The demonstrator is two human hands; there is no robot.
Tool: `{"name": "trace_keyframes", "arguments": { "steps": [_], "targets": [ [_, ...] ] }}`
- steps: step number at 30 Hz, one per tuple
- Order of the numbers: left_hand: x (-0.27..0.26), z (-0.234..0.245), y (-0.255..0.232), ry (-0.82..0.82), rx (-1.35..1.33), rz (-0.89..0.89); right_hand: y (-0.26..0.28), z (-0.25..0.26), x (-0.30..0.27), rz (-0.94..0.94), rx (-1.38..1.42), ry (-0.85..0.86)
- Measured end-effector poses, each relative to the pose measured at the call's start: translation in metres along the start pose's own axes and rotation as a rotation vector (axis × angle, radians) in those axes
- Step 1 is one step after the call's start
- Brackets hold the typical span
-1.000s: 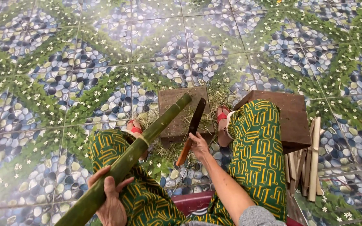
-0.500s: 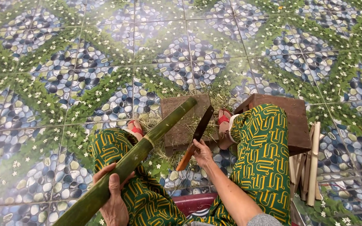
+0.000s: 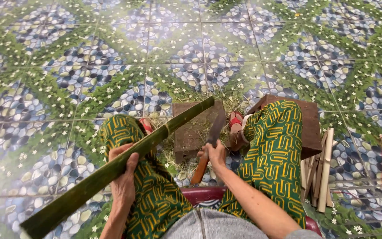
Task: Splitting a bamboo stalk into thin strips using a knife.
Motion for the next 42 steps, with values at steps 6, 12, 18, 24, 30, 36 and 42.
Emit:
{"name": "trace_keyframes", "arguments": {
  "steps": [6, 12, 18, 24, 30, 36, 42],
  "targets": [
    [0.009, 0.004, 0.001, 0.011, -0.047, -0.028, 0.045, -0.01, 0.002, 0.643, -0.79, 0.013],
    [0.006, 0.002, -0.001, 0.055, -0.084, 0.021, 0.039, -0.028, -0.035, 1.092, -1.182, -0.005],
    [0.011, 0.006, 0.007, 0.064, -0.053, 0.016, 0.05, -0.026, -0.037, 1.106, -1.301, -0.014],
    [0.011, 0.003, 0.007, 0.09, -0.075, -0.007, 0.065, -0.018, -0.049, 1.076, -1.376, 0.051],
    [0.015, 0.004, 0.019, 0.11, -0.077, -0.022, 0.082, -0.02, -0.043, 1.0, -1.486, 0.0],
    [0.013, 0.007, 0.008, 0.128, -0.069, -0.031, 0.088, -0.008, -0.017, 0.858, -1.42, 0.037],
    [0.009, 0.004, 0.008, 0.111, -0.09, 0.035, 0.088, -0.009, -0.022, 0.781, -1.502, 0.08]
  ]
}}
Point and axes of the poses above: each hand's wrist, its own x-axis towards the middle knuckle, its own z-axis out of the back of the hand, y = z × x, the point moved 1 cm from there along x, towards the middle knuckle, and after that the axes turned 4 degrees about -z, right-handed, at the moved point
